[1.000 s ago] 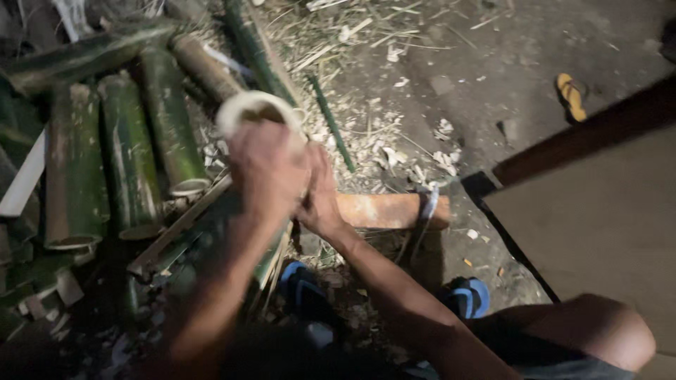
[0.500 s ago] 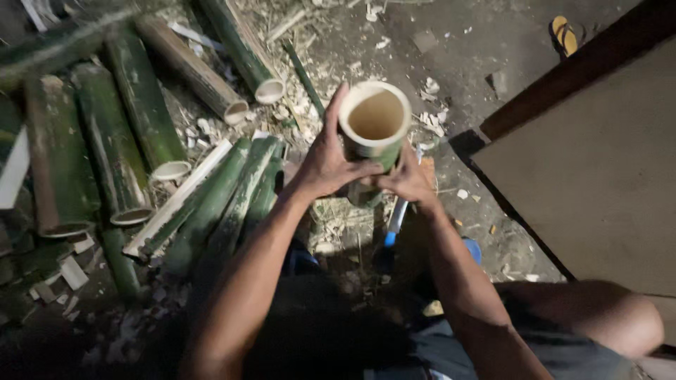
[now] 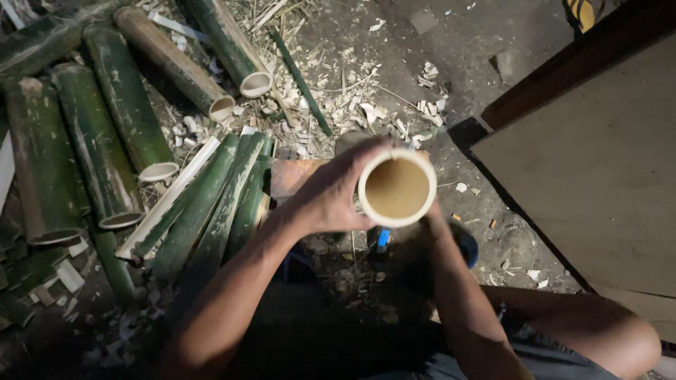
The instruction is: The person uses a long knife to split a short bamboo segment into thin strips. They repeatedly saw through the bamboo, then pull the resulting strips apart by hand and set them aside.
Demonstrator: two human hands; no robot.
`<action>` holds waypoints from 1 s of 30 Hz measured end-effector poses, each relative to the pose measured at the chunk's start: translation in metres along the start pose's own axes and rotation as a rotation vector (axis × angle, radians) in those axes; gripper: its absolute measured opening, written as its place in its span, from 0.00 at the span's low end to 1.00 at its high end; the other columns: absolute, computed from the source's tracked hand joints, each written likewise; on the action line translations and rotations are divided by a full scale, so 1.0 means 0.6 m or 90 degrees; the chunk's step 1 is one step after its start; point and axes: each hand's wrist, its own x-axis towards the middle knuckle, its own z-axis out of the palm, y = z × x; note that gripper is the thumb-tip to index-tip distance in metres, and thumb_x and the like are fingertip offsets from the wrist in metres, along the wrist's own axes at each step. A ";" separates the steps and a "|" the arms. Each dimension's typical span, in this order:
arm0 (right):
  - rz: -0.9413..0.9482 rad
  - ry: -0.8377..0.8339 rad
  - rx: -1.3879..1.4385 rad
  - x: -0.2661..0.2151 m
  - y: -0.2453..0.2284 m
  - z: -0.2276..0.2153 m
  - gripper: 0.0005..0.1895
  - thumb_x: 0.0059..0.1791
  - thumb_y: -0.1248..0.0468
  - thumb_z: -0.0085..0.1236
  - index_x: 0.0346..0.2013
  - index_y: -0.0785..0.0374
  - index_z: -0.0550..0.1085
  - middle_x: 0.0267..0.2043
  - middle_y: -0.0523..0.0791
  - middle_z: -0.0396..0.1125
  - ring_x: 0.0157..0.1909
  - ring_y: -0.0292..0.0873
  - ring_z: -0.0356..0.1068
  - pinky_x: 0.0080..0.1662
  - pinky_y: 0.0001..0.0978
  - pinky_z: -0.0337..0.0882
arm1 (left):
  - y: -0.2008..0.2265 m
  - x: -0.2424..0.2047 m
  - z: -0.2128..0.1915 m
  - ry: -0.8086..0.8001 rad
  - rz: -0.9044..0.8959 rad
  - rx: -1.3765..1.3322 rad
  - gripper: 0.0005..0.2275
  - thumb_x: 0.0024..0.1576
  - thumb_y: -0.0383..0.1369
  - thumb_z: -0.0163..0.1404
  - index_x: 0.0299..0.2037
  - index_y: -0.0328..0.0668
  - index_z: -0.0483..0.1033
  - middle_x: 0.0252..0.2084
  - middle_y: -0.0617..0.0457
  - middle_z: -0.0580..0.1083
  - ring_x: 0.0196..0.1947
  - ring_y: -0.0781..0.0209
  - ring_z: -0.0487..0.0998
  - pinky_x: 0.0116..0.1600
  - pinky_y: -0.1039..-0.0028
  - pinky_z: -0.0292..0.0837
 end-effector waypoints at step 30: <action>0.067 0.198 0.073 -0.080 -0.333 0.137 0.21 0.56 0.59 0.47 0.64 0.59 0.63 0.40 0.46 0.75 0.26 0.34 0.68 0.29 0.28 0.71 | -0.076 0.032 -0.057 0.139 -0.175 -0.057 0.53 0.46 0.43 0.69 0.77 0.48 0.41 0.70 0.38 0.65 0.70 0.43 0.70 0.73 0.55 0.68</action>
